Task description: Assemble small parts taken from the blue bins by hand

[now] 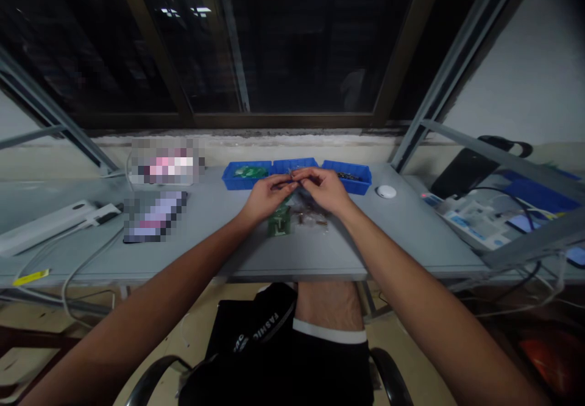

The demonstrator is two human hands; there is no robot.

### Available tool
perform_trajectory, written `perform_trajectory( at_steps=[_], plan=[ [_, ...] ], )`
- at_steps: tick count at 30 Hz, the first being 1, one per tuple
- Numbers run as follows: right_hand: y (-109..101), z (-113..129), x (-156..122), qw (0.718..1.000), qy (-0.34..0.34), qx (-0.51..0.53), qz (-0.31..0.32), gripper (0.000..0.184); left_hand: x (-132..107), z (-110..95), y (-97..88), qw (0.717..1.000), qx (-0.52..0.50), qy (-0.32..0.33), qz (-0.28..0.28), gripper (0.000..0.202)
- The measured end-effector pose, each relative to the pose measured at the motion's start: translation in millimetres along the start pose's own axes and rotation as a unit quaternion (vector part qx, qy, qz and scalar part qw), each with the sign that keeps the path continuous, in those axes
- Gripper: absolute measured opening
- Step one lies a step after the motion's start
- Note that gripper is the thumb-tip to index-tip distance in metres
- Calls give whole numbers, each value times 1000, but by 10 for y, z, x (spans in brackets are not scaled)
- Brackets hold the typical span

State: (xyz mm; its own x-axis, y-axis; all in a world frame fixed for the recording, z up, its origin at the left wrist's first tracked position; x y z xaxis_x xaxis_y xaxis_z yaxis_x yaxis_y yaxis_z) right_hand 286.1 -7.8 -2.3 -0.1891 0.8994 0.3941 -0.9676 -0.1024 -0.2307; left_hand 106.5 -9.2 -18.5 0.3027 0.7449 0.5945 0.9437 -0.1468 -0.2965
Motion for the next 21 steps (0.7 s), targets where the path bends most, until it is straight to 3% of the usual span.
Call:
perform_trajectory(
  at_steps=[3, 8, 15, 18, 21],
  plan=[
    [10, -14, -1, 999, 21, 45, 11, 15, -8, 31, 25, 999, -47, -23, 1, 59],
    [91, -27, -12, 995, 43, 76, 53, 17, 2, 86, 60, 996, -86, -28, 10, 53],
    [-12, -149, 24, 991, 92, 73, -56, 41, 17, 162, 62, 992, -118, -36, -22, 34],
    [15, -236, 46, 989, 124, 74, -26, 43, 13, 142, 52, 990, -132, -37, -35, 28],
    [43, -269, 55, 987, 135, 83, 8, 34, 13, 109, 31, 990, -137, -32, -34, 25]
  ],
)
Point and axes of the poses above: each hand's wrist, its own x-axis towards the middle knuckle, its own y-axis out of the palm, z = x × y, the point moved 4 cm from there along x, towards the middle knuckle, and after that the axes turned 13 degrees about y, right-handed, at the moved point
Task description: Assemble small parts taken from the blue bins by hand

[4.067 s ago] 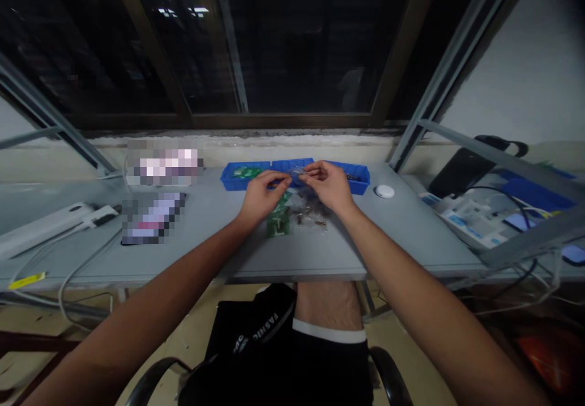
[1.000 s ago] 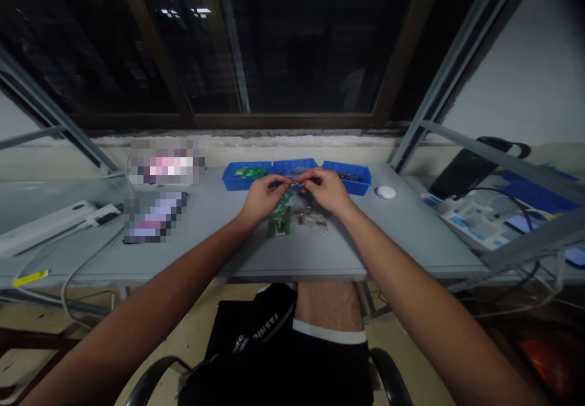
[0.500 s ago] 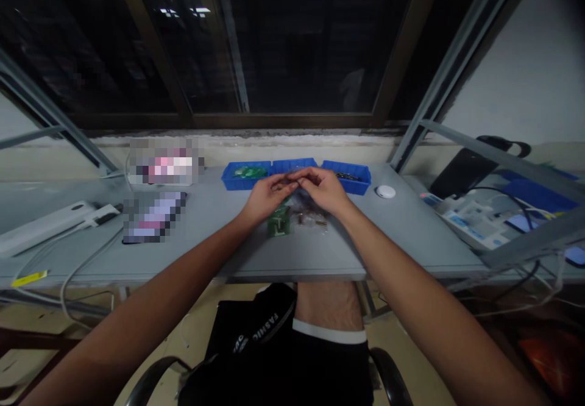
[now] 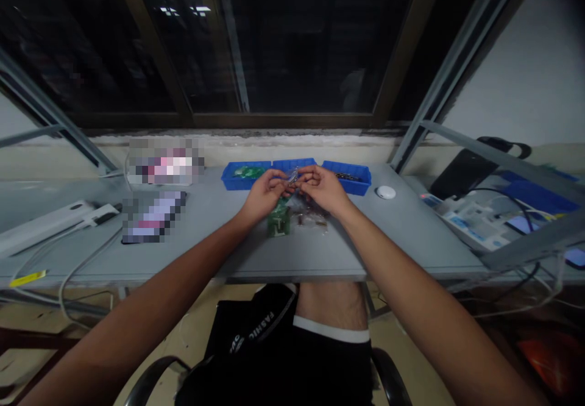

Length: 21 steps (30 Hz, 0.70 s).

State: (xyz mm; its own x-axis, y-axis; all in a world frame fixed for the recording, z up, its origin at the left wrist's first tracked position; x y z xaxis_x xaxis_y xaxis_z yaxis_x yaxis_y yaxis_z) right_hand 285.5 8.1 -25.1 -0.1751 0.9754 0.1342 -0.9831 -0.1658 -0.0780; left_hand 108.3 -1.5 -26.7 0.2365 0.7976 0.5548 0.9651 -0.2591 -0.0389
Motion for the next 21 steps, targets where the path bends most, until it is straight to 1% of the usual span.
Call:
perform_trajectory(
  at_steps=[2, 5, 7, 8, 10, 12, 14, 16, 18, 19, 21],
  plan=[
    [-20, 16, -1, 1000, -12, -16, -8, 24, 6, -39, -20, 1000, 21, 21, 8, 21],
    [-81, 75, -10, 992, -65, -89, -56, 11, 14, -94, -69, 995, 83, 52, 12, 16],
    [-110, 105, -18, 981, -103, -138, -89, 12, 14, -96, -92, 994, 107, 33, 13, 19],
    [-115, 105, -19, 979, -106, -147, -96, 13, 13, -89, -99, 993, 113, 16, 12, 21],
    [-101, 75, -15, 985, -80, -128, -87, 14, 8, -82, -99, 992, 124, -13, 9, 24],
    [-57, 51, -21, 993, -52, -84, -58, 13, 3, -89, -92, 991, 135, -25, 1, 25],
    [2, 63, -42, 997, -52, -47, -23, 10, -7, -92, -74, 992, 124, -35, 1, 30],
    [56, 90, -63, 998, -60, -28, 11, 8, -18, -79, -51, 995, 93, -43, 14, 41],
    [75, 98, -68, 998, -57, -19, 16, 13, -18, -55, -45, 996, 74, -41, 25, 50],
    [64, 94, -64, 998, -56, -18, 1, 18, -13, -42, -53, 996, 76, -37, 26, 50],
    [29, 74, -51, 997, -61, -24, -43, 35, 10, -35, -86, 994, 103, -13, 18, 46]
  ],
)
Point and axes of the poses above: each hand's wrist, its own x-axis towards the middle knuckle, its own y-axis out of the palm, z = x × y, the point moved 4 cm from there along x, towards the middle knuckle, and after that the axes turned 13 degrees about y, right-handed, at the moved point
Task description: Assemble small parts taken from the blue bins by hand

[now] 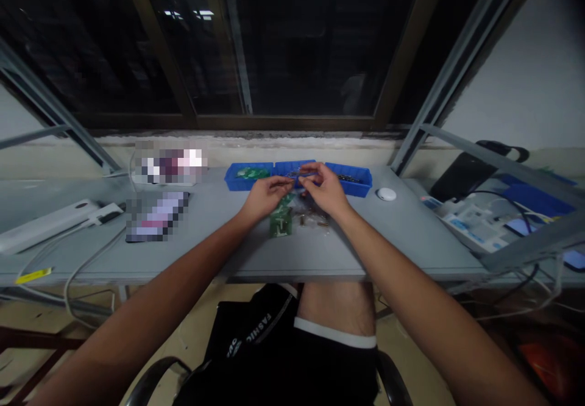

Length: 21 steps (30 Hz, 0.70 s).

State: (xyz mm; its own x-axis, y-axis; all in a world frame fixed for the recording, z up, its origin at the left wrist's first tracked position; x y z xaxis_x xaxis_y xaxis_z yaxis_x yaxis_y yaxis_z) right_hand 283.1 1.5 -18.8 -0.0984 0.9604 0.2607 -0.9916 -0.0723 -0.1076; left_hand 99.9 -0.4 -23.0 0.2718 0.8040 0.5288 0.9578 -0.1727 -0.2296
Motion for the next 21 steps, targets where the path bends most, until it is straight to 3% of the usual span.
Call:
perform_trajectory(
  at_steps=[3, 5, 7, 10, 12, 16, 21],
  plan=[
    [6, -38, 16, 1000, -6, -13, 6, 51, 37, -43, -50, 996, 58, 66, -10, 37],
    [34, -43, 25, 999, 6, -15, 46, 43, 48, -69, -57, 995, 63, 77, -2, 35],
    [15, -6, 47, 999, 5, -31, 42, 31, 50, -67, -57, 998, 35, 55, -3, 39],
    [-126, 123, 102, 988, -76, -106, -78, 17, 50, -43, -76, 998, 13, 30, -46, 47],
    [-194, 187, 133, 960, -138, -195, -144, 16, 56, -19, -95, 997, 21, 27, -75, 47],
    [-123, 182, 139, 917, -193, -340, -76, 20, 74, 21, -130, 994, 31, 35, -97, 42],
    [-127, 228, -3, 913, -192, -358, -34, 24, 86, 17, -219, 993, 62, 51, -82, 36]
  ],
)
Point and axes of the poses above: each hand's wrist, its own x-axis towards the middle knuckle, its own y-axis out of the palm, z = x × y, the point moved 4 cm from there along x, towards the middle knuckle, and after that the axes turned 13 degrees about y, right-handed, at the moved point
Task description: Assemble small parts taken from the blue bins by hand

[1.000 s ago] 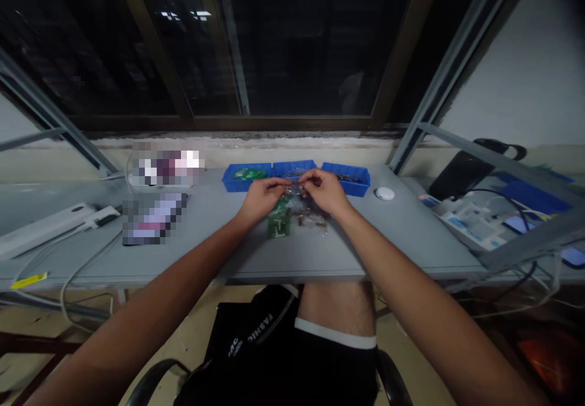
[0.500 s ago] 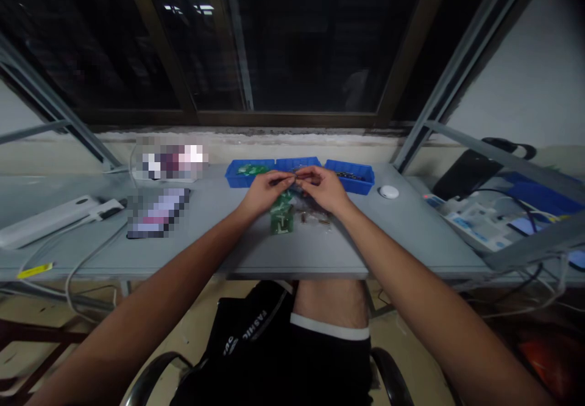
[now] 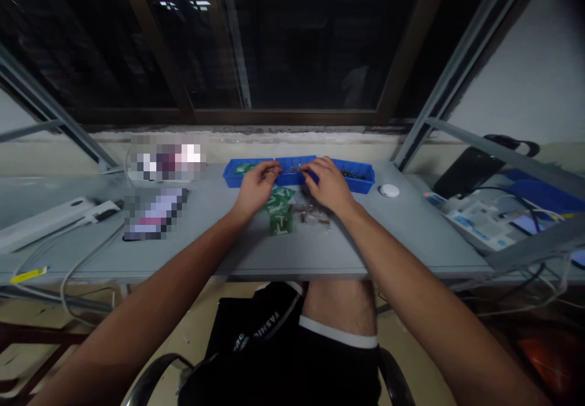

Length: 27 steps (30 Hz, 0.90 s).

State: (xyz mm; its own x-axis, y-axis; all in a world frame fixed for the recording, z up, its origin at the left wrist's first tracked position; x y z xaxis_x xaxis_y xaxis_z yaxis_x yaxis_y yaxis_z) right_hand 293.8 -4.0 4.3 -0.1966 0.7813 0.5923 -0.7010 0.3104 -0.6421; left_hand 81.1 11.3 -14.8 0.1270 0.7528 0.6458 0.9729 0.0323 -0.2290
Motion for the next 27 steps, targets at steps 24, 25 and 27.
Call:
perform_trajectory(
  at_steps=[24, 25, 27],
  plan=[
    [94, -49, -60, 907, 190, 369, 74, 22, -135, -165, 197, 986, 81, 52, 138, 31],
    [102, -55, -66, 900, 196, 380, 82, 22, -132, -152, 192, 987, 75, 50, 134, 31],
    [108, -72, -77, 897, 205, 382, 90, 21, -123, -127, 187, 991, 49, 36, 117, 31]
  ],
)
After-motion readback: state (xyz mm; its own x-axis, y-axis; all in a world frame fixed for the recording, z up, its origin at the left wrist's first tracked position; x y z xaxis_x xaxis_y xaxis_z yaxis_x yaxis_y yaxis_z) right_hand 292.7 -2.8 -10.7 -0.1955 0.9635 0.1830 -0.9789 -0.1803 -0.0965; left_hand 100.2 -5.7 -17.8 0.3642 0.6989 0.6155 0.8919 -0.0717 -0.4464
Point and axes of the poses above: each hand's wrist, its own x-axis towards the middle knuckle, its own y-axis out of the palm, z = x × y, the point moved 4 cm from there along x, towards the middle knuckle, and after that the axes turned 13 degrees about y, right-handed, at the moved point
